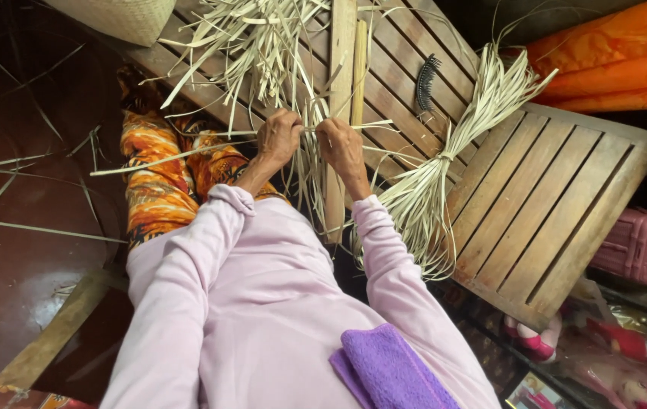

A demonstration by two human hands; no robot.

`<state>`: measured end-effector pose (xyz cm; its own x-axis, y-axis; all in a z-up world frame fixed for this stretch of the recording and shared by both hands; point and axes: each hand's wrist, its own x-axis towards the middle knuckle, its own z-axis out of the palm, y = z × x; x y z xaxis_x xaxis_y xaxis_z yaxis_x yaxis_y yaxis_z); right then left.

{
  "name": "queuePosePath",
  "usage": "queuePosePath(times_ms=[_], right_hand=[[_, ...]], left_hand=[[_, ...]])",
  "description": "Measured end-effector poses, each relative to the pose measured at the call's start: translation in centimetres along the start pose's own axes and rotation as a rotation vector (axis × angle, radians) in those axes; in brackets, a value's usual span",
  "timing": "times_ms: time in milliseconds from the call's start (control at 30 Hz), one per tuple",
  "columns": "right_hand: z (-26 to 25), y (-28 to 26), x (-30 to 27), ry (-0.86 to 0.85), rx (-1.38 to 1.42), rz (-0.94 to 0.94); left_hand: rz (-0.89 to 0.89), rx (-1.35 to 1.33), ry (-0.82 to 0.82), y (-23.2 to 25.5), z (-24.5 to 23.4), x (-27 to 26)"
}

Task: Weaving and braiding natural fibers into a craft item

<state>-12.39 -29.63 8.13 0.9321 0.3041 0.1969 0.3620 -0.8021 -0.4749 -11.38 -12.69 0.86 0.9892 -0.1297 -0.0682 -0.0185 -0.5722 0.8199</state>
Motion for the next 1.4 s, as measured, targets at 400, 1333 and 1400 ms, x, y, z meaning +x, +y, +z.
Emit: queuePosePath(times_ms=[400, 1333, 1400], right_hand=[[0.7, 0.0, 0.4, 0.008, -0.022, -0.021], [3.1, -0.4, 0.2, 0.103, -0.144, -0.110], [2.5, -1.4, 0.9, 0.086, 0.105, -0.056]], left_hand=[[0.187, -0.211, 0.046, -2.1, 1.5, 0.4], [0.186, 0.074, 0.068, -0.4, 2.2, -0.6], [0.147, 0.103, 0.039, -0.3, 2.3, -0.6]])
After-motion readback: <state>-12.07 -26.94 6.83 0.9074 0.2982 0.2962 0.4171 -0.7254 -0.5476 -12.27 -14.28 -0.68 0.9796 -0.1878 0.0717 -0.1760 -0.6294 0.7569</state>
